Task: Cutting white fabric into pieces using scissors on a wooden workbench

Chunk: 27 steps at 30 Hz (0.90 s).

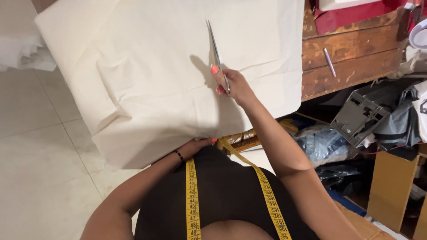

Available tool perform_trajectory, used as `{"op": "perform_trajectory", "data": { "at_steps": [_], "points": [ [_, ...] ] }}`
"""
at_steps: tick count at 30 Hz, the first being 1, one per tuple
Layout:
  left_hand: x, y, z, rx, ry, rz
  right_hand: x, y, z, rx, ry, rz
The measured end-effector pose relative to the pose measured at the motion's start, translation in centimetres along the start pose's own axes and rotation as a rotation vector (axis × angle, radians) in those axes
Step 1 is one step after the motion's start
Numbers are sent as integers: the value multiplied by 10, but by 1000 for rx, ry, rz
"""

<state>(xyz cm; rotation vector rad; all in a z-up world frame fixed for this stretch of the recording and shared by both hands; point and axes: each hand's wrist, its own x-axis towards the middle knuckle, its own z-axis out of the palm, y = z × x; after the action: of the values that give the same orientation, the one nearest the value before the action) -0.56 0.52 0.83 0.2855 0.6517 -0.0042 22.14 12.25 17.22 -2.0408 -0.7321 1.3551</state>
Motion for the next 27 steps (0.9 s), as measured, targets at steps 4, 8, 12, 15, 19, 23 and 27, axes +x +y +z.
{"op": "perform_trajectory", "data": {
  "at_steps": [4,8,12,15,19,23,27],
  "points": [
    [20,-19,-16,-9,-13,-15,6,3,0,-24,23,-10],
    [35,-43,-48,154,-105,61,5,-3,0,-12,1,18],
    [-125,90,26,646,-244,63,11,-18,-6,-5,-41,5],
    [-180,95,0,810,-200,59,-6,-74,-2,-241,-70,212],
    [-213,163,-21,1004,-158,341,-2,-73,-5,-196,-85,192],
    [-217,227,-58,1456,601,755,1,-72,-4,-241,-74,239],
    [-199,315,-57,1771,853,1215,4,-70,-2,-250,-44,226]
  ]
}}
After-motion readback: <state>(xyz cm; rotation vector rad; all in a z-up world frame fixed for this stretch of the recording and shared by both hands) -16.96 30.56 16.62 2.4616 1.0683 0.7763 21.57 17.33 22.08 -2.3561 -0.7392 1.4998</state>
